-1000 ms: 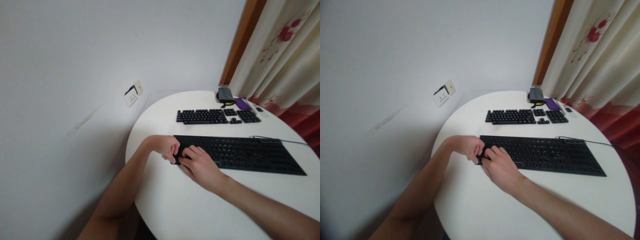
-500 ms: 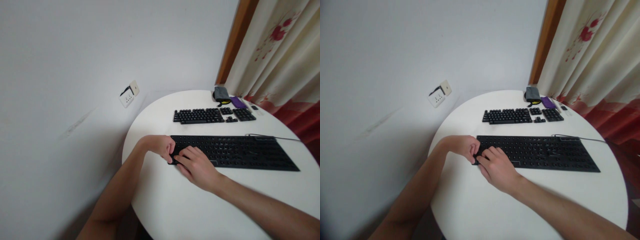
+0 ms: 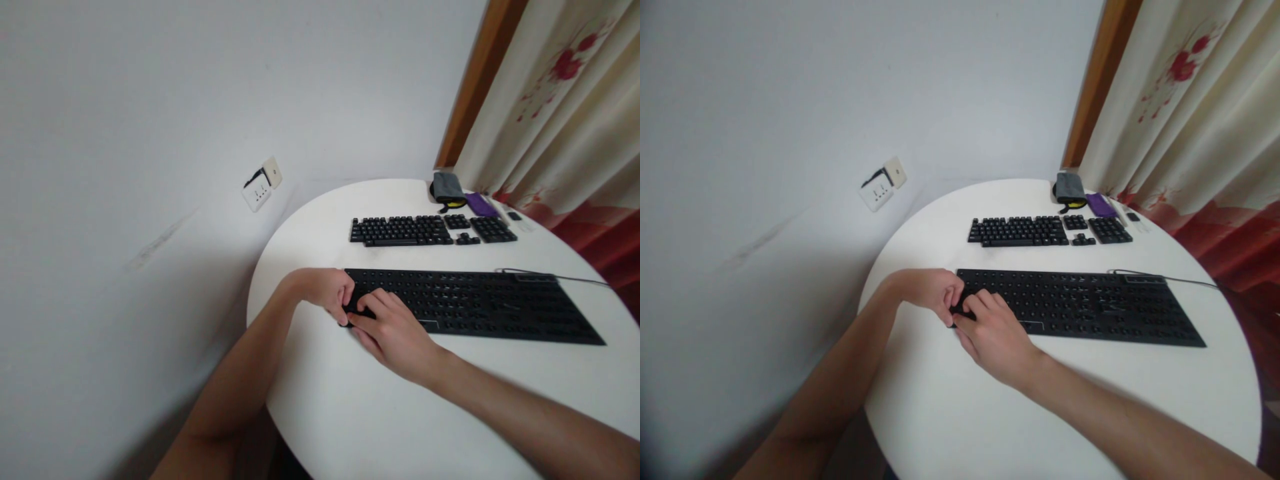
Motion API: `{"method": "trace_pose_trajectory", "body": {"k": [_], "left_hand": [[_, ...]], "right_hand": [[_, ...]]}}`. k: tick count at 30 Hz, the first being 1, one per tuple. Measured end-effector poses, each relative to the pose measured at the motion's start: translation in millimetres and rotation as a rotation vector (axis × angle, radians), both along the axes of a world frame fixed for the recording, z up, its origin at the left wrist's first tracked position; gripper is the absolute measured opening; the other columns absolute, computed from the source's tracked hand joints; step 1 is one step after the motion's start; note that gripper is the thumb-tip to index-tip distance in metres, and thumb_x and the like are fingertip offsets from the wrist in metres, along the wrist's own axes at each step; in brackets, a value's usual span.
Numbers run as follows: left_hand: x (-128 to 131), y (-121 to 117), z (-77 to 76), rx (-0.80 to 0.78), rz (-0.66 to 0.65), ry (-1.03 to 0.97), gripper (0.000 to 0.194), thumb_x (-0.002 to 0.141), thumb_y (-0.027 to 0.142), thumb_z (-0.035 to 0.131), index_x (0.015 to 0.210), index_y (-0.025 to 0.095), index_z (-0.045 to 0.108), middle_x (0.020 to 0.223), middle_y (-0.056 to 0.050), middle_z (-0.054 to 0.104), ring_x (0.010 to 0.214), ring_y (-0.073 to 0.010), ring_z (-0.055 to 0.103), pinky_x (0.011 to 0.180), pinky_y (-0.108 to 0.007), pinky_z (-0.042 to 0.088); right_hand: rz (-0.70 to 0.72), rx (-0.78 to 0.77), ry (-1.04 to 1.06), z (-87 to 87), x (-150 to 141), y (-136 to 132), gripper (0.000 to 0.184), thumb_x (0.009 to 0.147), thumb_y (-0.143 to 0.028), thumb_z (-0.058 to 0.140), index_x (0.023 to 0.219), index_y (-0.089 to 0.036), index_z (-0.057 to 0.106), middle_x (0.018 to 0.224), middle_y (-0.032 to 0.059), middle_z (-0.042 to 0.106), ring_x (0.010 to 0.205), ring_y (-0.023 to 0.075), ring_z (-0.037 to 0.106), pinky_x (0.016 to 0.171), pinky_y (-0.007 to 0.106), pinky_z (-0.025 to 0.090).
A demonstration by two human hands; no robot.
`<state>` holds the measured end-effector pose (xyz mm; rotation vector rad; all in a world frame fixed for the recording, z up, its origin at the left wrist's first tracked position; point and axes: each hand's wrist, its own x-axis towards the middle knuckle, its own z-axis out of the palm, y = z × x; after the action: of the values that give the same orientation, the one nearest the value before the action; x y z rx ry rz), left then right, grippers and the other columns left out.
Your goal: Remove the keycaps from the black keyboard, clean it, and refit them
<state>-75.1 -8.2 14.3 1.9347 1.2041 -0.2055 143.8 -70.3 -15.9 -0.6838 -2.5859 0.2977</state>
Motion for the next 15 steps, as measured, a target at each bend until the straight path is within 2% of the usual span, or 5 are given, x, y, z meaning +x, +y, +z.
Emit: {"method": "trace_pose_trajectory", "body": {"k": [9,12,15], "left_hand": [[7,-4,2.8,0.124,0.006,0.071,0.037,0.053,0.033,0.089,0.074,0.018,0.062,0.066,0.004,0.067,0.057,-0.0125,0.057,0.052,-0.023,0.036],[2,-4,4.1,0.083,0.023,0.017,0.037,0.053,0.031,0.089,0.074,0.018,0.062,0.066,0.003,0.067,0.057,-0.0132,0.058,0.052,-0.023,0.038],[-4,0,6.5,0.020,0.055,-0.109,0.032,0.062,0.034,0.084,0.076,0.018,0.061,0.065,0.003,0.065,0.057,-0.0128,0.057,0.052,-0.022,0.039]], "right_hand": [[-0.003,0.025,-0.046,-1.2,-2,-1,0.020,0.095,-0.025,0.057,0.107,-0.020,0.071,0.102,0.0097,0.062,0.099,0.0256,0.050,0.080,0.040,0.041],[-0.003,0.011,-0.025,-1.9,-3,-1,0.018,0.095,-0.026,0.057,0.106,-0.020,0.070,0.104,0.0097,0.062,0.101,0.0263,0.050,0.081,0.040,0.041],[-0.019,-0.032,0.052,-2.0,-1,2,0.017,0.095,-0.023,0.054,0.106,-0.018,0.066,0.105,0.0098,0.063,0.100,0.0259,0.051,0.083,0.041,0.043]]}}
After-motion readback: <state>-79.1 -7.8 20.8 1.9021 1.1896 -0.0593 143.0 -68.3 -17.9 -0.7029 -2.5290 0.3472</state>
